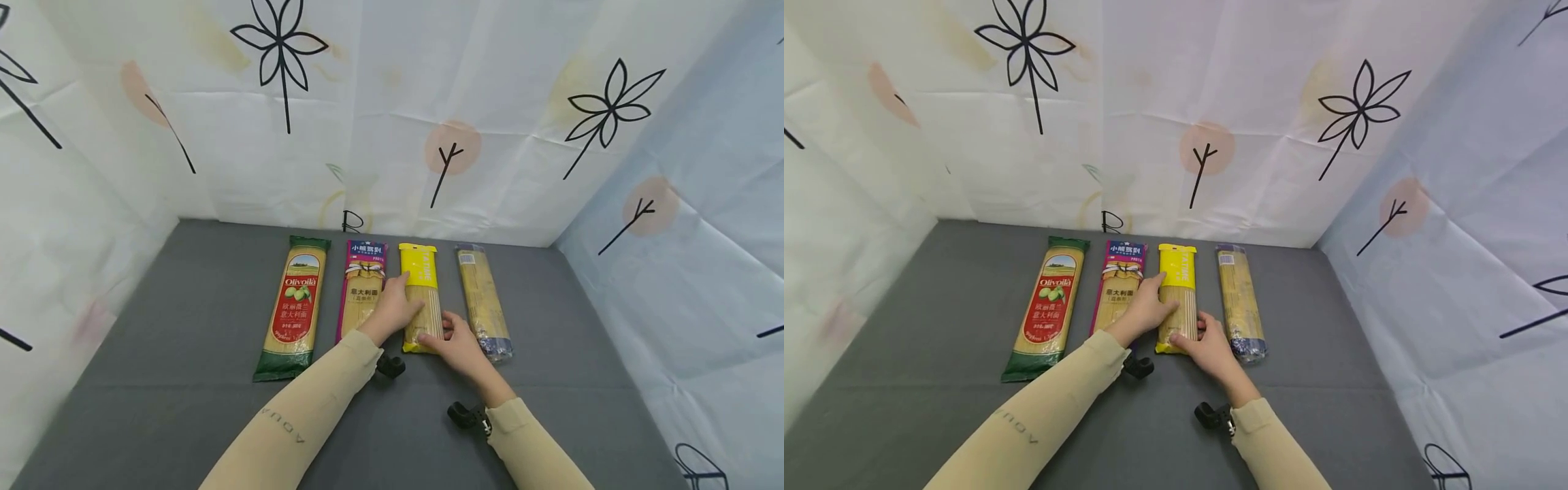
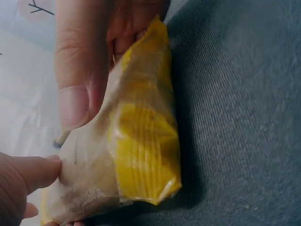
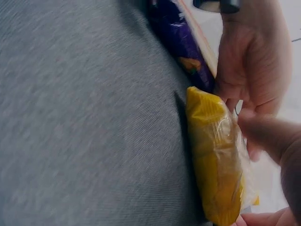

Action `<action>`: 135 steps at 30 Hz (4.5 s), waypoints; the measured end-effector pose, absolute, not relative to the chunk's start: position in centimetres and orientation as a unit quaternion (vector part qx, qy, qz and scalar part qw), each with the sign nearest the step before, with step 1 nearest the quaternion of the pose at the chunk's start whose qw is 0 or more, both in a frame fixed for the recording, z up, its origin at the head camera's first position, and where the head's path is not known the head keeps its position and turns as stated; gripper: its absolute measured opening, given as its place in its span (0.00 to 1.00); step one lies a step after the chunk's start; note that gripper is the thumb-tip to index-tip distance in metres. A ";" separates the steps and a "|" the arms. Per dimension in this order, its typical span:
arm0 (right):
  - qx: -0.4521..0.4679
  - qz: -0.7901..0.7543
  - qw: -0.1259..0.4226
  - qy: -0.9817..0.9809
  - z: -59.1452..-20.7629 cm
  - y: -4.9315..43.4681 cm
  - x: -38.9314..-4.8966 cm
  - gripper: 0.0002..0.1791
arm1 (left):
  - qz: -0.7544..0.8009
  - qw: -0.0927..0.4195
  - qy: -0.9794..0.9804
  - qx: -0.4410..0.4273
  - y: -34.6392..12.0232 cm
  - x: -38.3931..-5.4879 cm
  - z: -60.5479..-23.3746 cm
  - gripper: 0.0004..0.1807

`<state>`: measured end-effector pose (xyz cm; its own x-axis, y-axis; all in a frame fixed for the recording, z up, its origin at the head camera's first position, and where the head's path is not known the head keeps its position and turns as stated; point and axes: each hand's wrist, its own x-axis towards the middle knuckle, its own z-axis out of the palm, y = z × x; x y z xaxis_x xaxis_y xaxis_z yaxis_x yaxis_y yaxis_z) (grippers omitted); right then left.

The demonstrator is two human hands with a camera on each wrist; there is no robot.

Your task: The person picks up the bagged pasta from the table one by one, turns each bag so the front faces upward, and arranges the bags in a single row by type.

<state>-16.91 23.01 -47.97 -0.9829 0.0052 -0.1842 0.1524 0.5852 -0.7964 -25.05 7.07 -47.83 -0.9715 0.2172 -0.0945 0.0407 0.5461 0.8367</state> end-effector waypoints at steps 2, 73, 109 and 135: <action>0.051 -0.459 0.087 0.882 -48.0 22.8 -16.9 0.47 | 0.459 0.102 0.880 0.066 6.9 -25.0 -47.8 0.40; 0.040 -0.641 0.081 0.762 -46.4 22.0 -15.7 0.37 | 0.506 0.138 0.843 0.117 6.0 -23.4 -46.6 0.37; -0.178 -0.059 -0.293 0.938 -46.1 19.0 -13.6 0.35 | 0.778 0.132 0.611 -0.059 5.2 -22.9 -43.6 0.26; -0.055 -0.332 -0.128 0.933 -46.1 19.5 -13.1 0.29 | 0.774 0.161 0.607 -0.072 3.4 -22.5 -42.7 0.21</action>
<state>-13.11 19.45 -46.13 -0.9614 -0.0173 0.2744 -0.1868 0.7736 -0.6056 -22.49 3.37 -42.72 -0.9374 0.1621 -0.3083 -0.3380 -0.2102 0.9174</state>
